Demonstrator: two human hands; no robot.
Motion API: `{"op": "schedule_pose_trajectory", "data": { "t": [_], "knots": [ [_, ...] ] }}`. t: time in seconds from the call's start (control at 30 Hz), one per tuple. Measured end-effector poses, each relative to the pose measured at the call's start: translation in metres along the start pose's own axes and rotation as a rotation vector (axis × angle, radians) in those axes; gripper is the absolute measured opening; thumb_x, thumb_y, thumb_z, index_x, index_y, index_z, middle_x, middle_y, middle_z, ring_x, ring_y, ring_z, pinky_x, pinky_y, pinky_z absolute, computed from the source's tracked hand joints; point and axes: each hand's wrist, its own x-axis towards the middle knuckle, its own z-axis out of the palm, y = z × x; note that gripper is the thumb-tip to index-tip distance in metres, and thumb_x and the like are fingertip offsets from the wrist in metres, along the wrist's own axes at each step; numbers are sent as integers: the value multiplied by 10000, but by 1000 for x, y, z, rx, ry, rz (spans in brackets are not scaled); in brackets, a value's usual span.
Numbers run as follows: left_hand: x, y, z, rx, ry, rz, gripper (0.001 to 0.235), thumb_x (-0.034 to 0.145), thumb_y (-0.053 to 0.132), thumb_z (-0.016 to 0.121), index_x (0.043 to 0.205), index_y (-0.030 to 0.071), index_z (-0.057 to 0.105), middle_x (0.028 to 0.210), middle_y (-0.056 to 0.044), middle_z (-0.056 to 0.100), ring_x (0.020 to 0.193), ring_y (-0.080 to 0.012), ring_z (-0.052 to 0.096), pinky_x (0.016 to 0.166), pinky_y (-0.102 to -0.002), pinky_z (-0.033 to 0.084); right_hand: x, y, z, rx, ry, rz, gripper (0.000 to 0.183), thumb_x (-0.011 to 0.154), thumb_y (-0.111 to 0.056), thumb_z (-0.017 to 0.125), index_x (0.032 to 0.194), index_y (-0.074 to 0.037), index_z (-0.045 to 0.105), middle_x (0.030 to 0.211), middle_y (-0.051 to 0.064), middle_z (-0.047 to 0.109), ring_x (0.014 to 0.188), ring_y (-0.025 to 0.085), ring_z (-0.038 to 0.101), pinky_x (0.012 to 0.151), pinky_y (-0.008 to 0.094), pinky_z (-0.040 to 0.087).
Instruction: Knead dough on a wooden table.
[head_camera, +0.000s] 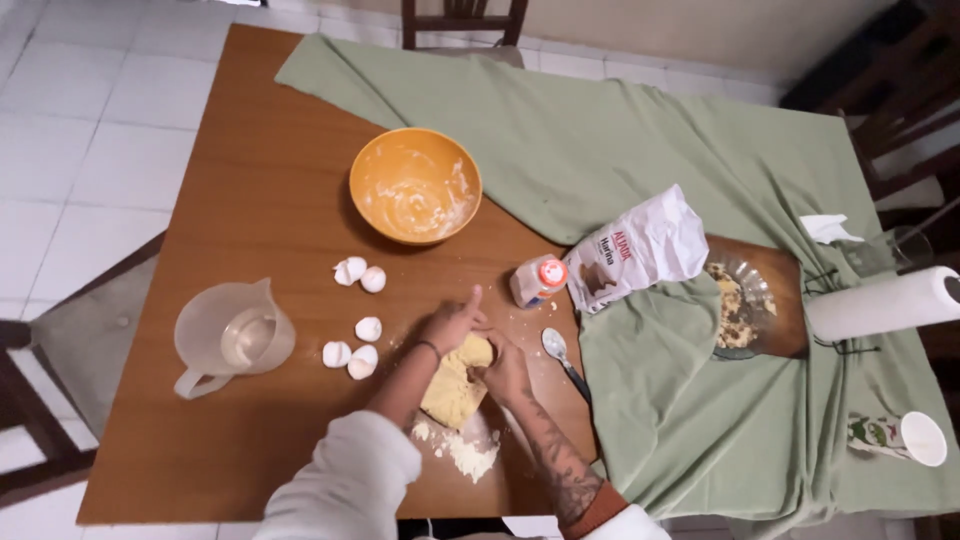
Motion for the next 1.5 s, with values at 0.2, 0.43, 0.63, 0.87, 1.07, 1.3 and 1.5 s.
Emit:
{"op": "schedule_pose_trajectory", "data": {
  "t": [0.2, 0.43, 0.63, 0.87, 1.07, 1.3, 1.5],
  "knots": [
    [-73, 43, 11, 337, 23, -121, 796, 996, 713, 321, 1043, 62, 776, 1091, -195, 726, 1085, -382, 652, 978, -468, 471, -29, 19, 22, -193, 172, 22, 445, 741, 110, 752, 1154, -49, 702, 1022, 139, 770, 945, 266, 747, 812, 364, 594],
    [-145, 33, 32, 636, 366, 142, 492, 1001, 481, 464, 1082, 84, 741, 1027, -189, 728, 954, -368, 680, 897, -467, 521, -31, 52, 9, -106, 63, -300, 684, 721, 152, 654, 1358, -28, 481, 1340, 225, 579, 1277, 382, 568, 1044, 407, 464],
    [-149, 4, 62, 802, 561, 447, 432, 932, 371, 555, 1149, 31, 708, 1103, -120, 682, 1078, -309, 615, 1013, -480, 442, -31, 86, -19, -153, 36, -219, 583, 774, 36, 671, 1331, -17, 509, 1311, 230, 570, 1247, 366, 534, 1055, 406, 419],
    [-142, -52, 54, 456, 599, 472, 347, 996, 274, 516, 1165, 36, 703, 1270, -123, 676, 1190, -285, 632, 1104, -446, 470, -30, 20, 53, -177, 185, -166, 268, 1022, -214, 555, 1137, -40, 724, 1084, 162, 757, 1025, 308, 710, 927, 387, 539],
    [-161, -10, 22, 449, 768, 509, 386, 949, 219, 517, 1244, 34, 683, 1346, -153, 656, 1294, -367, 585, 1158, -511, 388, -39, 38, 74, -462, 372, -311, 301, 1011, -190, 545, 1211, -27, 700, 1112, 177, 737, 1016, 382, 686, 910, 450, 529],
    [-108, -55, 30, 535, 621, 504, 431, 908, 209, 539, 1307, 99, 662, 1388, -58, 637, 1331, -292, 560, 1170, -537, 380, 3, 47, 72, -468, 428, -302, 256, 1022, -147, 535, 1226, -42, 651, 1147, 164, 732, 1054, 366, 687, 929, 453, 534],
    [-62, -33, 16, 809, 616, 372, 483, 966, 286, 493, 1387, 90, 626, 1475, -50, 560, 1408, -280, 459, 1141, -615, 324, 55, 15, 59, -455, 403, -216, 330, 1029, -148, 556, 1343, -50, 574, 1267, 176, 689, 1156, 369, 664, 966, 436, 539]
  ]
}}
